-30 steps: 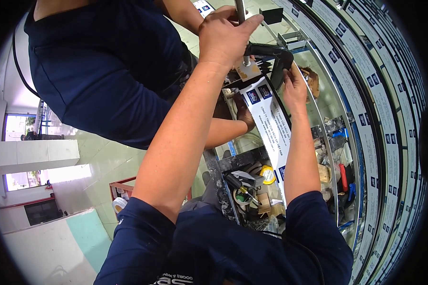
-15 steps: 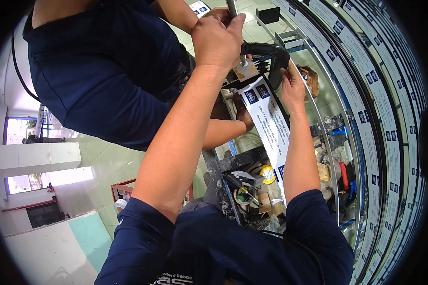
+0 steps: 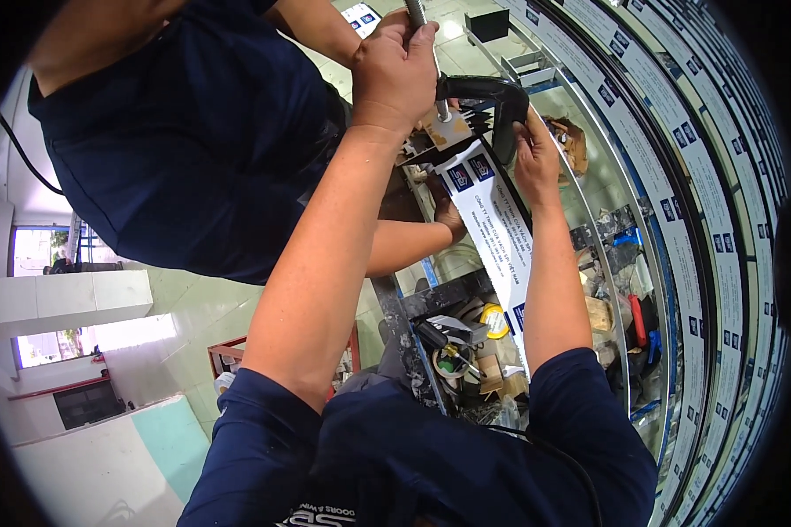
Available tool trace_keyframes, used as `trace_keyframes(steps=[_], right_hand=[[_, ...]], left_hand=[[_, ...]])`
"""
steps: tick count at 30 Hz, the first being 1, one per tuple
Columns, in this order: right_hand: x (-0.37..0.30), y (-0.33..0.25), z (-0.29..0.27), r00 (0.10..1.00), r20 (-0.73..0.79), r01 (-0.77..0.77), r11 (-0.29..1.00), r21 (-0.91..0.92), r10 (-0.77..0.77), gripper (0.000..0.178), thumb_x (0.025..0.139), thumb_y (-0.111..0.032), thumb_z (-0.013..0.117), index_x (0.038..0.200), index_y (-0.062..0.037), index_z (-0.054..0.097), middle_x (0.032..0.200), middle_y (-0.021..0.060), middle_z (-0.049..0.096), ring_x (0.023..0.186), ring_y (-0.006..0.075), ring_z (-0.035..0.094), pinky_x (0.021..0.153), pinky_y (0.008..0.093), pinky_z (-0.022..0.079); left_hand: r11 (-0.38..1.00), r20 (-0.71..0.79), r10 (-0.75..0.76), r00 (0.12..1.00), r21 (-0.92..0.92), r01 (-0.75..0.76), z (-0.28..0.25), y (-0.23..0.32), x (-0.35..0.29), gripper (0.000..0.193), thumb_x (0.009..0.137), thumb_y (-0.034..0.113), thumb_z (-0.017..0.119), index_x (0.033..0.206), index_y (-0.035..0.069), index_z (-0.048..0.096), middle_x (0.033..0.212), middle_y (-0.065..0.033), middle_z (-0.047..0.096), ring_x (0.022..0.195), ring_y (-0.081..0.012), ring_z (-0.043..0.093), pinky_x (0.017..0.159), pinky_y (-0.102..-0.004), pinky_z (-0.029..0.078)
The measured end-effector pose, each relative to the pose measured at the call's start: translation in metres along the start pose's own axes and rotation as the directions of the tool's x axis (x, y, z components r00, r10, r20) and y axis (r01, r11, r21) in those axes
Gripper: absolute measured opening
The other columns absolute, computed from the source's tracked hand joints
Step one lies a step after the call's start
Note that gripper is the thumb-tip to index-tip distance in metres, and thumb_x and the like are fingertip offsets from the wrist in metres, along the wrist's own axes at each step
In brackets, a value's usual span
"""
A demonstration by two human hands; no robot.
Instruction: The person assembles metal frames by applying gaskets and metal parts to them, using scissors, a clamp, and a measuring tape.
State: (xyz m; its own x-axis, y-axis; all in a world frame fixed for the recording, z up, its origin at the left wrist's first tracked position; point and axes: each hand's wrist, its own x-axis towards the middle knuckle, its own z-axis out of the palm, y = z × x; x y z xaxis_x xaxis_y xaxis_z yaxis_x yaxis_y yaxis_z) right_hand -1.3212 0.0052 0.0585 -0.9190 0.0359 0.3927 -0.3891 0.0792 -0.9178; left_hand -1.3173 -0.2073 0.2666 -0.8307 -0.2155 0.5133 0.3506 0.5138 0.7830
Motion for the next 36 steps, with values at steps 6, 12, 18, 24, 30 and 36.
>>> trace_keyframes(steps=[6,12,18,24,30,36], right_hand=[[0.000,0.007,-0.011,0.989,-0.095,0.101,0.986,-0.133,-0.114,0.042,0.107,-0.004,0.066,0.149,-0.0057,0.063,0.134,0.0174,0.072,0.120,0.0234,0.071,0.102,0.0327,0.055],[0.002,-0.007,0.001,0.995,-0.080,0.040,0.978,-0.202,-0.057,0.041,0.107,-0.012,0.066,0.147,-0.0040,0.064,0.131,0.0180,0.073,0.118,0.0306,0.071,0.102,0.0361,0.054],[-0.001,-0.003,-0.006,0.989,-0.140,0.026,0.977,-0.211,-0.057,0.040,0.107,-0.012,0.068,0.146,-0.0043,0.065,0.131,0.0174,0.073,0.118,0.0291,0.071,0.103,0.0359,0.054],[0.001,-0.003,0.000,0.989,-0.125,0.045,0.976,-0.212,-0.072,0.040,0.106,-0.011,0.069,0.145,-0.0043,0.066,0.132,0.0169,0.073,0.119,0.0270,0.071,0.103,0.0347,0.054],[-0.003,-0.005,-0.006,0.988,-0.151,0.015,0.984,-0.175,-0.041,0.039,0.107,-0.012,0.069,0.145,-0.0037,0.066,0.131,0.0169,0.074,0.120,0.0258,0.071,0.103,0.0341,0.054],[0.002,-0.012,0.004,0.993,-0.107,0.022,0.988,-0.156,-0.039,0.040,0.107,-0.012,0.068,0.146,-0.0049,0.066,0.136,0.0165,0.073,0.125,0.0254,0.070,0.107,0.0341,0.053]], left_hand=[[0.983,0.008,-0.145,0.989,0.112,0.144,0.011,0.027,-0.005,0.031,0.101,0.029,0.075,0.112,0.000,0.075,0.093,-0.0128,0.080,0.083,-0.0256,0.077,0.081,-0.0368,0.060],[1.000,0.052,0.010,0.999,-0.019,-0.009,0.000,-0.003,0.006,0.024,0.102,0.019,0.076,0.113,-0.002,0.076,0.095,-0.0080,0.079,0.079,-0.0152,0.075,0.076,-0.0289,0.059],[0.996,0.061,-0.077,0.995,0.048,0.074,0.006,0.016,0.005,0.035,0.098,0.023,0.083,0.117,-0.005,0.073,0.099,-0.0098,0.079,0.085,-0.0117,0.072,0.078,-0.0266,0.057],[1.000,0.166,0.016,0.986,0.003,-0.016,-0.006,0.005,0.011,0.039,0.099,0.025,0.081,0.123,-0.004,0.073,0.101,-0.0113,0.080,0.092,-0.0138,0.073,0.086,-0.0279,0.057],[0.994,0.101,-0.057,0.993,0.099,0.047,-0.001,0.013,0.002,0.036,0.098,0.029,0.080,0.112,-0.004,0.077,0.101,-0.0138,0.081,0.079,-0.0138,0.076,0.069,-0.0269,0.059],[0.983,0.213,-0.085,0.973,-0.139,0.116,-0.007,-0.011,0.024,0.031,0.102,0.026,0.076,0.105,-0.004,0.073,0.091,-0.0109,0.077,0.083,-0.0177,0.072,0.075,-0.0345,0.058]])
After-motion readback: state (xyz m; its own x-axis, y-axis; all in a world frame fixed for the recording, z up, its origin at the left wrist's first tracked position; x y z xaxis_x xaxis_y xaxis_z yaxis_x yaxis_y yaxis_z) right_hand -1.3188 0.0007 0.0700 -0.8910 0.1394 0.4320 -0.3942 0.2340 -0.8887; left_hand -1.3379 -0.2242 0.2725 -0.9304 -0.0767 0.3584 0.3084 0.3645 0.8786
